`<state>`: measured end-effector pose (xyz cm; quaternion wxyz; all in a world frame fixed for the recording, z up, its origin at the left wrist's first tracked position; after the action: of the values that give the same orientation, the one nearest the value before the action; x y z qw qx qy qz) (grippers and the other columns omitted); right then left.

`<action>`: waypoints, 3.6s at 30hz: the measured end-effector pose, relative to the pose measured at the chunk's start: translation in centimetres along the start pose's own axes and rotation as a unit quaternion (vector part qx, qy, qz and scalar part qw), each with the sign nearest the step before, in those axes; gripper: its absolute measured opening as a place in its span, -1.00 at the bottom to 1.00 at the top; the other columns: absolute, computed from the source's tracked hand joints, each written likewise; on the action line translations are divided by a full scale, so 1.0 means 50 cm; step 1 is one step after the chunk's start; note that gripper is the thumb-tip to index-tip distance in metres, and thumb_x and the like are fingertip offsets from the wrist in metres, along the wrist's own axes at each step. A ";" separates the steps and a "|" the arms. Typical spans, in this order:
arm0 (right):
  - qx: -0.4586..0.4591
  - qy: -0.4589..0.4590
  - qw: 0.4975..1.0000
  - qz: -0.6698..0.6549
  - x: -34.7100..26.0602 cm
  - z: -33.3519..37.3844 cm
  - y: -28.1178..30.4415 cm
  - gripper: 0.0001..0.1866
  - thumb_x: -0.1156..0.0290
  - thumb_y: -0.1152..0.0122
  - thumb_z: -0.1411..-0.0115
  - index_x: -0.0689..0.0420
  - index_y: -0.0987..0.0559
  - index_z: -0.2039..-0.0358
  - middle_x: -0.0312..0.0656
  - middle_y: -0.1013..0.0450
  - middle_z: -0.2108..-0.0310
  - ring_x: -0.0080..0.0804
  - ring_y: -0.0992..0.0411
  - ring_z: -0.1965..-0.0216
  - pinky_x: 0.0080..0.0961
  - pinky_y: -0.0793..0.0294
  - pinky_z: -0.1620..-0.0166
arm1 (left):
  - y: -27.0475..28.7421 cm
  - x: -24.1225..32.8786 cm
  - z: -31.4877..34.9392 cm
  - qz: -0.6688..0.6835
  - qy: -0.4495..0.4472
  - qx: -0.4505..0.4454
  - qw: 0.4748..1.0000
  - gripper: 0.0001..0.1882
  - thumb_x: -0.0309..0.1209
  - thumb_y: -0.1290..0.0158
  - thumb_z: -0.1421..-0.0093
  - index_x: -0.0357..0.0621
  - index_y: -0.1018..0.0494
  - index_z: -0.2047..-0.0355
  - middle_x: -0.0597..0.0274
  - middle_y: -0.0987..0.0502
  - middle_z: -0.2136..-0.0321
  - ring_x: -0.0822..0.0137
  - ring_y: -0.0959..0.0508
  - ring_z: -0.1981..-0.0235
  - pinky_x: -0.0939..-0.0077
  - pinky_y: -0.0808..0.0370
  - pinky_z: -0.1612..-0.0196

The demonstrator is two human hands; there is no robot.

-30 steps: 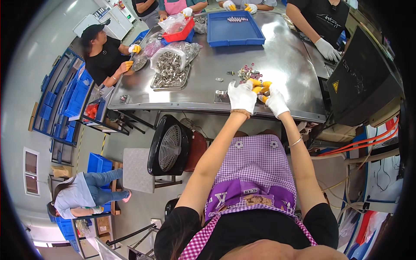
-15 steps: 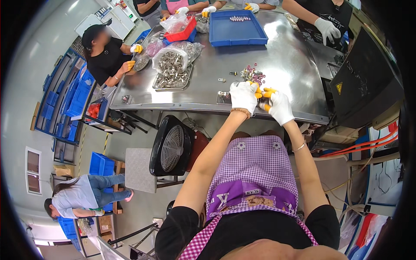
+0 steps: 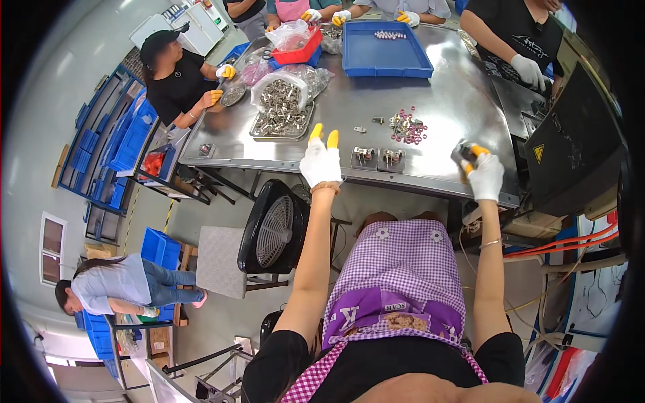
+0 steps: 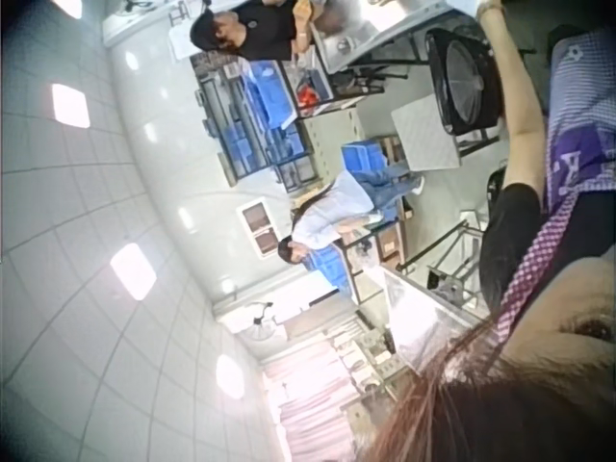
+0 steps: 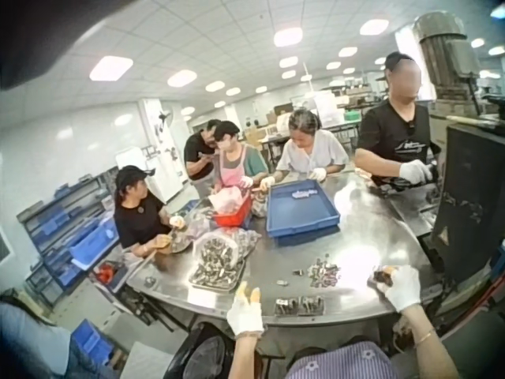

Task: The person assembles metal components onto fixture blocks on a table by hand, adjusts an iron underneath the table, and continues assembling hardware parts onto the fixtures.

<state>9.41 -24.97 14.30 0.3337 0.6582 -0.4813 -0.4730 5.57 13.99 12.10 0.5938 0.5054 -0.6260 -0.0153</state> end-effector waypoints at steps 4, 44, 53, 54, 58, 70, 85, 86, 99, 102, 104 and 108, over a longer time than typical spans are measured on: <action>0.089 -0.101 0.984 0.119 0.146 -0.071 -0.025 -0.62 0.26 -0.24 -0.05 0.01 -0.56 0.08 -0.16 -0.52 0.29 -0.19 -0.48 0.40 -0.36 -0.47 0.24 | -0.052 -0.057 0.015 -0.047 0.025 -0.029 0.998 -0.52 0.01 0.11 -0.24 0.05 -0.39 -0.05 0.23 -0.61 0.26 0.11 -0.59 0.42 0.31 -0.45 0.33; 0.101 -0.109 0.987 0.062 0.187 -0.110 -0.076 -0.63 0.26 -0.17 -0.12 0.04 -0.51 0.04 -0.14 -0.47 0.17 -0.15 -0.48 0.28 -0.34 -0.46 0.20 | -0.166 -0.008 0.033 -0.055 -0.094 0.006 0.994 -0.79 -0.31 -0.05 -0.09 0.08 -0.50 0.22 0.22 -0.53 0.34 0.16 -0.53 0.46 0.31 -0.44 0.37; 0.084 -0.184 0.961 0.186 0.219 -0.168 -0.062 -0.55 0.08 -0.13 -0.12 0.01 -0.45 0.03 -0.09 -0.45 0.21 -0.15 -0.46 0.34 -0.27 -0.46 0.27 | -0.150 0.049 0.080 -0.118 -0.205 0.115 0.965 -0.79 -0.37 -0.09 -0.06 0.02 -0.51 0.25 0.23 -0.55 0.34 0.19 -0.52 0.48 0.35 -0.44 0.37; 0.086 -0.229 0.952 0.184 0.210 -0.162 -0.056 -0.52 0.03 -0.13 -0.11 0.01 -0.44 0.03 -0.08 -0.45 0.22 -0.16 -0.46 0.35 -0.28 -0.47 0.29 | -0.152 0.051 0.086 -0.134 -0.218 0.121 0.959 -0.80 -0.38 -0.10 -0.06 0.01 -0.51 0.26 0.23 -0.55 0.34 0.20 -0.52 0.49 0.35 -0.44 0.37; 0.014 -0.105 0.993 -0.046 0.122 -0.168 -0.159 -0.67 0.32 -0.10 -0.09 0.11 -0.54 0.12 -0.07 -0.50 0.27 -0.21 -0.47 0.34 -0.41 -0.45 0.23 | -0.150 0.037 0.063 -0.007 -0.200 0.082 0.976 -0.80 -0.41 -0.14 -0.01 -0.01 -0.53 0.30 0.27 -0.55 0.38 0.23 -0.52 0.50 0.38 -0.44 0.37; -0.036 0.179 0.983 0.019 -0.083 -0.159 -0.218 -0.75 0.36 -0.14 -0.03 0.06 -0.66 0.27 -0.09 -0.47 0.38 -0.09 -0.41 0.40 -0.32 -0.42 0.23 | -0.137 0.060 0.098 -0.066 -0.241 0.148 0.957 -0.75 -0.37 -0.18 0.04 0.02 -0.54 0.27 0.29 -0.53 0.38 0.25 -0.49 0.51 0.37 -0.43 0.38; 0.022 0.021 0.993 -0.116 0.082 -0.065 -0.142 -0.80 0.37 -0.11 -0.13 0.19 -0.57 0.29 -0.13 -0.46 0.35 -0.19 -0.40 0.40 -0.40 -0.40 0.25 | -0.151 0.040 0.081 0.068 -0.165 0.068 0.981 -0.74 -0.43 -0.15 0.00 -0.06 -0.54 0.23 0.23 -0.58 0.40 0.23 -0.55 0.49 0.39 -0.45 0.36; 0.038 0.032 0.977 -0.208 0.073 -0.066 -0.147 -0.80 0.38 -0.10 -0.13 0.19 -0.57 0.29 -0.13 -0.47 0.34 -0.20 -0.40 0.40 -0.42 -0.40 0.24 | -0.140 0.033 0.080 0.072 -0.188 0.092 0.975 -0.73 -0.44 -0.14 -0.01 -0.07 -0.54 0.22 0.22 -0.59 0.40 0.24 -0.56 0.48 0.39 -0.46 0.35; -0.060 0.149 0.952 -0.261 -0.057 0.001 -0.129 -0.79 0.36 -0.23 -0.06 0.20 -0.60 0.32 -0.17 -0.53 0.36 -0.32 -0.41 0.46 -0.49 -0.40 0.30 | -0.138 0.054 0.091 0.358 0.025 -0.114 0.926 -0.60 -0.54 -0.06 -0.12 -0.02 -0.40 0.00 0.28 -0.58 0.36 0.44 -0.50 0.42 0.61 -0.41 0.33; -0.151 0.085 0.941 -0.291 -0.071 -0.010 -0.135 -0.81 0.40 -0.23 -0.07 0.22 -0.59 0.32 -0.19 -0.51 0.36 -0.37 -0.38 0.50 -0.52 -0.40 0.32 | -0.103 0.099 0.107 0.349 -0.011 -0.111 0.930 -0.71 -0.50 -0.12 -0.09 -0.04 -0.48 0.14 0.28 -0.58 0.34 0.43 -0.51 0.41 0.59 -0.42 0.33; -0.130 0.132 0.953 -0.241 -0.085 -0.003 -0.126 -0.82 0.47 -0.22 -0.06 0.25 -0.58 0.31 -0.21 -0.50 0.36 -0.43 -0.36 0.51 -0.57 -0.39 0.34 | -0.106 0.133 0.110 0.315 -0.049 -0.114 0.941 -0.80 -0.41 -0.16 -0.07 -0.08 -0.51 0.26 0.27 -0.60 0.36 0.37 -0.53 0.45 0.51 -0.43 0.35; -0.156 0.117 0.905 -0.377 -0.072 0.000 -0.142 -0.84 0.58 -0.23 -0.01 0.26 -0.57 0.33 -0.26 -0.46 0.38 -0.50 -0.34 0.50 -0.63 -0.37 0.37 | -0.096 0.222 0.128 0.154 -0.078 -0.149 0.974 -0.83 -0.37 -0.20 -0.02 -0.08 -0.53 0.35 0.34 -0.61 0.38 0.38 -0.54 0.44 0.52 -0.43 0.31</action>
<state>11.35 -19.32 9.04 0.2824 0.7809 -0.0746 -0.5522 6.04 0.70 15.33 0.6072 0.3060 -0.7311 -0.0564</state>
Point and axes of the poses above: each hand's wrist, its own z-axis away from the middle knuckle, its own y-axis out of the back of the hand, x = y × z, the point moved 9 cm from there along -z, towards the middle knuckle
